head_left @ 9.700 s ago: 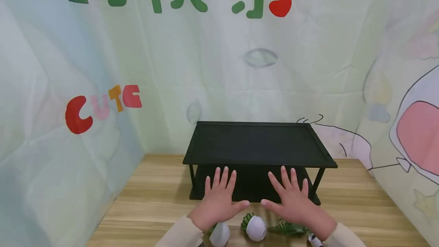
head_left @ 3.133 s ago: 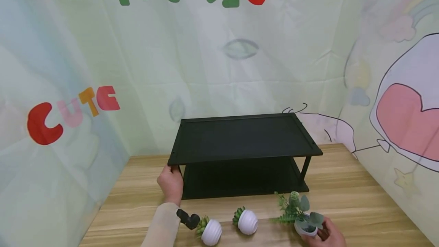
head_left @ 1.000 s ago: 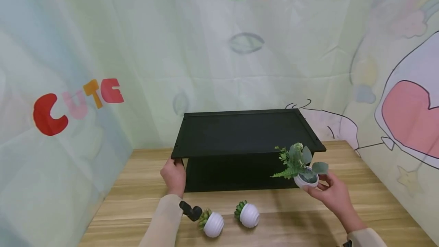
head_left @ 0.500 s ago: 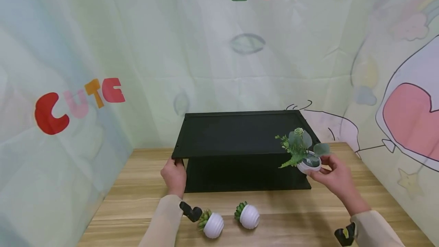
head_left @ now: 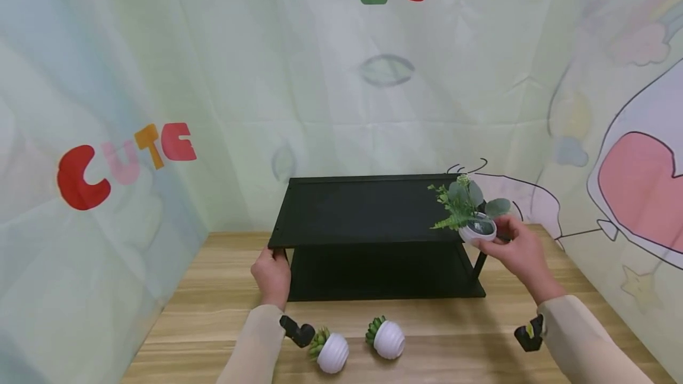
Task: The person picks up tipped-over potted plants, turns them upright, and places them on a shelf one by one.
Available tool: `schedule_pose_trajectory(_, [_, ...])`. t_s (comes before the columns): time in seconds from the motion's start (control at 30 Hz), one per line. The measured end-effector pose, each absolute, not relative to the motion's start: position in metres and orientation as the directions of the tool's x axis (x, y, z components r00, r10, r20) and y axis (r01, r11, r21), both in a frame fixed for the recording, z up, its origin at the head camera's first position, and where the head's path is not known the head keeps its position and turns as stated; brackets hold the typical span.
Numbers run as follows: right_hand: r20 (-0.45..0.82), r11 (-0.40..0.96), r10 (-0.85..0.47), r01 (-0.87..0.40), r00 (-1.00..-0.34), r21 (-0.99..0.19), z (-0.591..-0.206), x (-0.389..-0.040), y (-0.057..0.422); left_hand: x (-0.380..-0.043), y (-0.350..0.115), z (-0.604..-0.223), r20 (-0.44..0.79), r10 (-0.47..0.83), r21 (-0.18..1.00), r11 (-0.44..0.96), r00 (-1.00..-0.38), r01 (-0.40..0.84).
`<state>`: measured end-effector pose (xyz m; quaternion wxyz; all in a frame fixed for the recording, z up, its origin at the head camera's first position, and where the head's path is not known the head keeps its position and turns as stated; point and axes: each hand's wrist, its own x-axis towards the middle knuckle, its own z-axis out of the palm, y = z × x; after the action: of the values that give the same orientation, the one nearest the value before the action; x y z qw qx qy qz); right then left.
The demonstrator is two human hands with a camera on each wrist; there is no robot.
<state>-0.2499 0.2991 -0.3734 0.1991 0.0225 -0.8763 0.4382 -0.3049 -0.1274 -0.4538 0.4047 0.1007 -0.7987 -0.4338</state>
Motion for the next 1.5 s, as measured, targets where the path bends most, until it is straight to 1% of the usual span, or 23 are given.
schedule_pose_trajectory(0.47, [0.365,0.619,0.156,-0.197,-0.918,-0.76,-0.366,-0.276,0.294,-0.306,-0.129,-0.457,0.558,-0.516,0.773,0.608,-0.65,0.181])
schedule_pose_trajectory(0.63, [0.336,0.633,0.172,-0.158,-0.926,-0.758,-0.365,-0.282,0.295,-0.306,-0.13,-0.456,0.583,-0.504,0.756,0.624,-0.637,0.197])
schedule_pose_trajectory(0.87, [0.309,0.614,0.19,-0.133,-0.932,-0.778,-0.363,-0.291,0.294,-0.307,-0.13,-0.456,0.559,-0.507,0.771,0.609,-0.656,0.186])
schedule_pose_trajectory(1.3, [0.295,0.624,0.208,-0.105,-0.933,-0.774,-0.369,-0.297,0.294,-0.306,-0.129,-0.457,0.579,-0.498,0.763,0.611,-0.646,0.212])
schedule_pose_trajectory(1.5, [0.29,0.631,0.187,-0.111,-0.939,-0.768,-0.366,-0.299,0.293,-0.306,-0.129,-0.456,0.588,-0.506,0.759,0.615,-0.631,0.215])
